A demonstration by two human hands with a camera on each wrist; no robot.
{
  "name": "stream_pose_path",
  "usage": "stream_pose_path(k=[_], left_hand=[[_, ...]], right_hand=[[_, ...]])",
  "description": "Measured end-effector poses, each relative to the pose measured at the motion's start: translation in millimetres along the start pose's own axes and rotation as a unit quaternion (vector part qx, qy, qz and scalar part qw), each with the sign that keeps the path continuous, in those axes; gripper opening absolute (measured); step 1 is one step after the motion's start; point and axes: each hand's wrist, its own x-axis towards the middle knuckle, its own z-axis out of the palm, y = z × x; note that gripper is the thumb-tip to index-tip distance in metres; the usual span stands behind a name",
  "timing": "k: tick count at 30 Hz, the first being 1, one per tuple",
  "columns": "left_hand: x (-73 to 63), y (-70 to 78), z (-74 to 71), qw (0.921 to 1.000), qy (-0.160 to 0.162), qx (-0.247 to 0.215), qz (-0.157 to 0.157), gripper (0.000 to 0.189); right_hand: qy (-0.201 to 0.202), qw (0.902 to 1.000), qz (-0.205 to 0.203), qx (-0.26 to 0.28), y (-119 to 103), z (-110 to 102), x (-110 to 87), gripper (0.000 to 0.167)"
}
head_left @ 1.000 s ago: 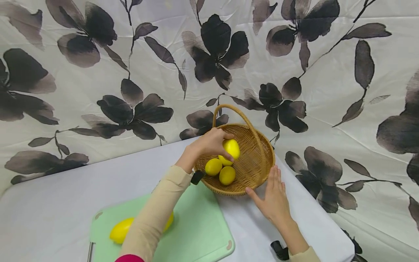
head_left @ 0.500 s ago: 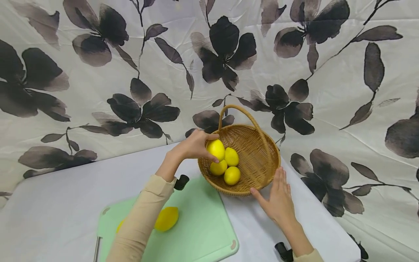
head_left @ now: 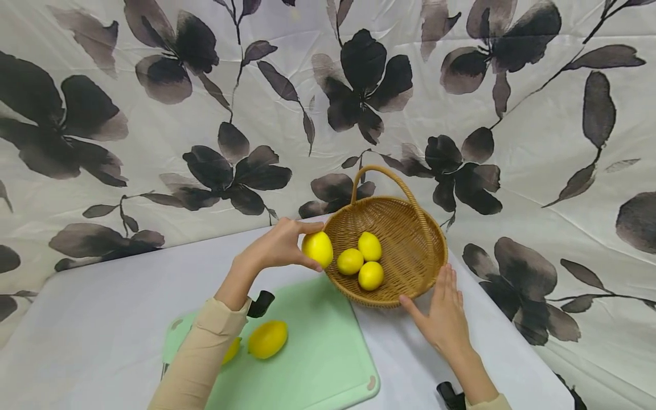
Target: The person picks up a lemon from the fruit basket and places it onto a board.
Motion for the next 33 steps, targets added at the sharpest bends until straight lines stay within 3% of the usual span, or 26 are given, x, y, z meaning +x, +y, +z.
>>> stream_pose_path(k=[8, 20, 26, 33], left_hand=[[-19.1, -5.9, 9.5, 0.9998, 0.007, -0.013, -0.013, 0.082], [-43.9, -11.2, 25.4, 0.9986, -0.013, -0.026, -0.043, 0.08], [-48.9, -15.9, 37.1, 0.9974, -0.027, -0.034, -0.058, 0.079], [-49.2, -19.4, 56.1, 0.9981, -0.037, -0.03, -0.039, 0.078]], right_hand=[[-0.001, 1.0, -0.003, -0.001, 1, -1, -0.8, 0.114], [0.005, 0.9999, -0.01, 0.0, 1, 0, -0.2, 0.114], [0.009, 0.9999, -0.014, -0.004, 0, -1, 0.1, 0.114], [0.01, 0.9999, -0.014, 0.001, 0, -1, -0.3, 0.114]])
